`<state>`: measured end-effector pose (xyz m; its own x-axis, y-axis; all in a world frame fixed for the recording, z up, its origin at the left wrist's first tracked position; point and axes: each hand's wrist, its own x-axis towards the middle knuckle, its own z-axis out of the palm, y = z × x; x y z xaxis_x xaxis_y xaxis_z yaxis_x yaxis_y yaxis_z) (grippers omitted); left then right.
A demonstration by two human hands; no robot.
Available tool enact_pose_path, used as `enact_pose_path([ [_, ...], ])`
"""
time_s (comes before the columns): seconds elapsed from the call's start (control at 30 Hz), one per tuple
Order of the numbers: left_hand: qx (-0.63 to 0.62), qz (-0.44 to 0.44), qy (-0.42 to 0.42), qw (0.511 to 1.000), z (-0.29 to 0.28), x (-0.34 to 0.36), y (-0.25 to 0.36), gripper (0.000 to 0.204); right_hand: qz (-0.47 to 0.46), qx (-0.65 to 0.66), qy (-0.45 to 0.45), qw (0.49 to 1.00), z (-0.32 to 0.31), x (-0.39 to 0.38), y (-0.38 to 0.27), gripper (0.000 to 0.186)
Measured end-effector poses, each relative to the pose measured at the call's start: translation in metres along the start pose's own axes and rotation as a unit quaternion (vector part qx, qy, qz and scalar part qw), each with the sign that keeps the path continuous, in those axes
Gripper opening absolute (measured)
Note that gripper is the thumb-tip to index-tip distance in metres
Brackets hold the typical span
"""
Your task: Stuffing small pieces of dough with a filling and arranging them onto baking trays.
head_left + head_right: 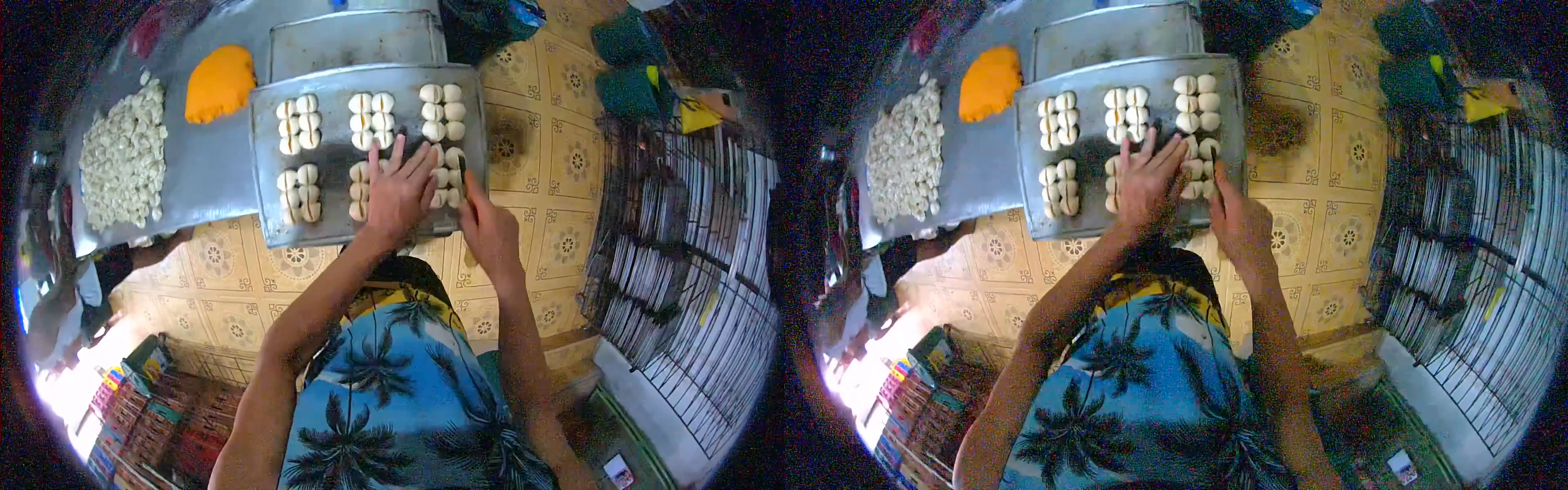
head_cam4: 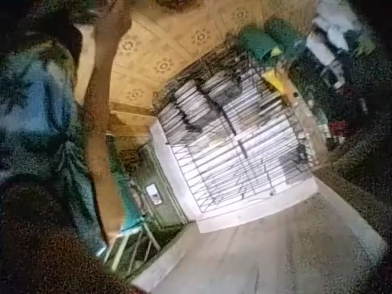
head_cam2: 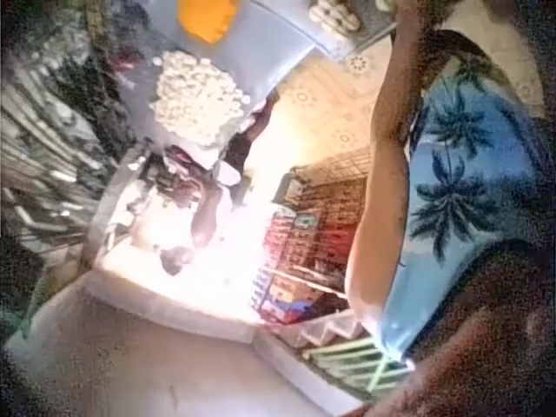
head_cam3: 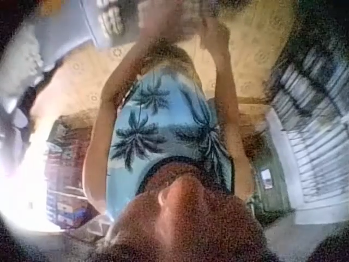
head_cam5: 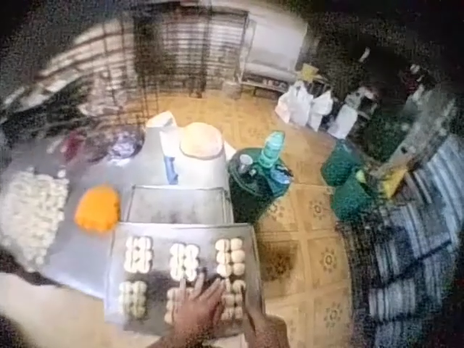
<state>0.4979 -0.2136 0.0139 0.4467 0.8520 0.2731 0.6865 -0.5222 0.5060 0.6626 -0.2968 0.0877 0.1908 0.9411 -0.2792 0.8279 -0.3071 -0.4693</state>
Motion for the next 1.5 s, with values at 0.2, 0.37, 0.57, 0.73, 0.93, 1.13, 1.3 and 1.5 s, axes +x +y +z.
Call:
enact_pose_path([
  [0.2, 0.027, 0.022, 0.003, 0.999, 0.026, 0.086, -0.031, 0.045, -0.017, -0.026, 0.058, 0.998, -0.009, 0.11, -0.002, 0.05],
  [0.37, 0.022, 0.01, 0.001, 1.0, 0.044, 0.109, -0.036, 0.041, -0.012, -0.085, 0.015, 0.996, -0.01, 0.148, -0.008, 0.051],
  [0.57, 0.043, 0.016, 0.002, 0.999, 0.043, 0.099, -0.025, 0.039, -0.018, 0.027, -0.011, 0.999, -0.008, 0.119, 0.013, 0.05],
  [0.73, 0.037, -0.001, 0.013, 0.999, 0.045, 0.072, -0.022, 0.039, -0.015, -0.043, -0.081, 0.996, -0.026, 0.075, -0.005, 0.05],
  [0.93, -0.008, 0.01, -0.001, 1.0, 0.024, 0.032, 0.012, 0.04, -0.026, -0.024, 0.029, 0.999, 0.006, 0.039, 0.024, 0.05],
  [1.13, 0.024, -0.004, -0.028, 0.999, 0.029, 0.004, 0.017, 0.041, -0.023, 0.056, -0.037, 0.998, 0.007, 0.021, 0.03, 0.047],
  [1.3, -0.03, -0.006, 0.0, 1.0, 0.03, -0.018, 0.022, 0.047, -0.048, 0.017, 0.005, 0.999, 0.012, 0.027, 0.033, 0.048],
  [1.5, -0.027, -0.011, 0.002, 1.0, 0.032, -0.013, 0.024, 0.05, -0.029, 0.02, 0.023, 0.999, 0.016, 0.025, 0.03, 0.047],
])
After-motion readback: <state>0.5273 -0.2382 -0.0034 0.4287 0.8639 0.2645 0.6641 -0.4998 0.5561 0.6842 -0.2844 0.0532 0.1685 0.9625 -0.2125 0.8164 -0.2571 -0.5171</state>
